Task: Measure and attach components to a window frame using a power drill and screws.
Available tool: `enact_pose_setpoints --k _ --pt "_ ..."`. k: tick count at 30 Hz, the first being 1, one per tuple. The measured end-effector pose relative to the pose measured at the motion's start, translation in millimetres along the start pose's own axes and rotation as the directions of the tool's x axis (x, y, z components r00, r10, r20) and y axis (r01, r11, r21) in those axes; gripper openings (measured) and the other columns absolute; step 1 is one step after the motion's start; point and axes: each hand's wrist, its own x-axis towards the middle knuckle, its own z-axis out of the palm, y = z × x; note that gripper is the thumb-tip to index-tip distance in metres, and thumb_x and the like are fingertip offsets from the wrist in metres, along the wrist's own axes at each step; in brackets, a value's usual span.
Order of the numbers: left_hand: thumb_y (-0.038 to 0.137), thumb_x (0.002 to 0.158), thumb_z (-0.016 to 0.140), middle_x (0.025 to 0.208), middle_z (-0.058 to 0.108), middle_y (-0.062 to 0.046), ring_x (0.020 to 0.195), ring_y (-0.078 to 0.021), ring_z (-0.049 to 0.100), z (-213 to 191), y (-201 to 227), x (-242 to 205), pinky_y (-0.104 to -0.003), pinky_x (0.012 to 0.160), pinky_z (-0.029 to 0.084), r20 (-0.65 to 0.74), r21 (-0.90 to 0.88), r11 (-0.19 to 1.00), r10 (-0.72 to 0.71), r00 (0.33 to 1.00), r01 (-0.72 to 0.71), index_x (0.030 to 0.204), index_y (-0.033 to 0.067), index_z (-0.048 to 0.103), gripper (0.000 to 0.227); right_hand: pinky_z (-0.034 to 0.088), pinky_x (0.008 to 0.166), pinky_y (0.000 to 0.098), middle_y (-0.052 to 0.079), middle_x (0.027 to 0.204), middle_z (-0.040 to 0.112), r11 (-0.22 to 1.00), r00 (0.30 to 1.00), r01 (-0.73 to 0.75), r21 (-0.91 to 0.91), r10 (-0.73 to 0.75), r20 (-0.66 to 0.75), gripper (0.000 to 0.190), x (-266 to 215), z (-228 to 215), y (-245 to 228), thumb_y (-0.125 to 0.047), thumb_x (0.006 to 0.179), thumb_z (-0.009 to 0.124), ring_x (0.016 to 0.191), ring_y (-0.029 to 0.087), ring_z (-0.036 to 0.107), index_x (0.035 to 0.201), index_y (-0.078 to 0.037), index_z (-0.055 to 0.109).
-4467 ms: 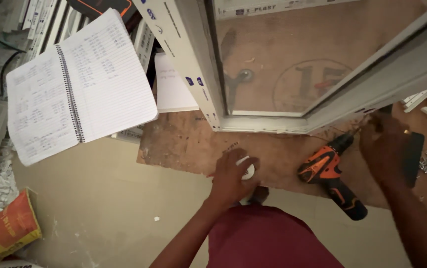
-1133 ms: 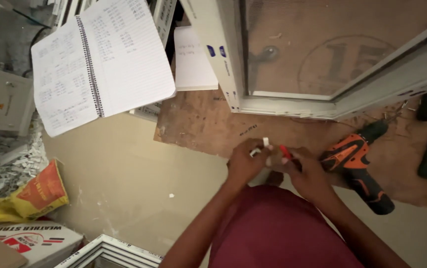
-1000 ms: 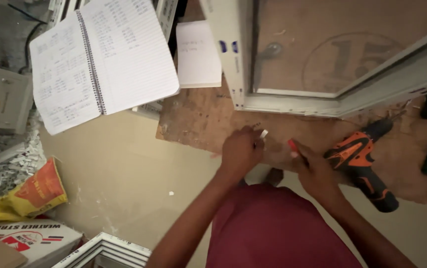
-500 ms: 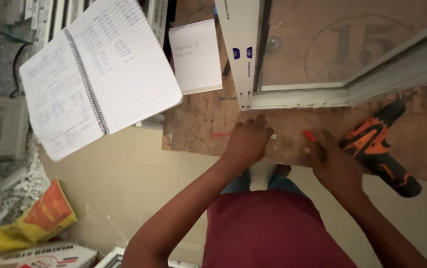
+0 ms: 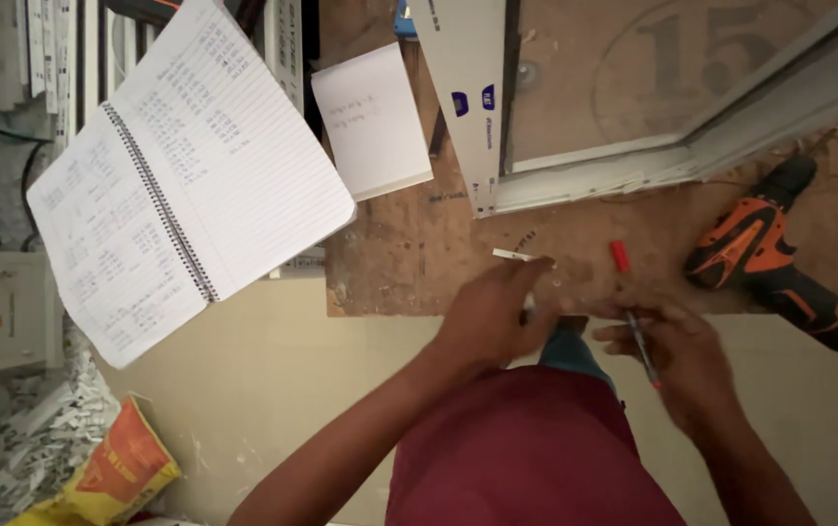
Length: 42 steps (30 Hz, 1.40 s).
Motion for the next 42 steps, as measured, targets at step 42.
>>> enact_pose_setpoints --k 42 --pt "0.008 0.079 0.064 0.09 0.074 -0.009 0.088 -0.0326 0.066 1 -81 26 -0.048 0.079 0.051 -0.061 0.311 0.95 0.033 0.998 -0.013 0.101 0.0152 0.08 0.028 0.052 0.092 0.0281 0.009 0.115 0.07 0.676 0.682 0.669 -0.309 -0.724 -0.106 0.019 45 82 39 -0.005 0.105 0.065 0.104 0.014 0.065 0.122 0.002 0.068"
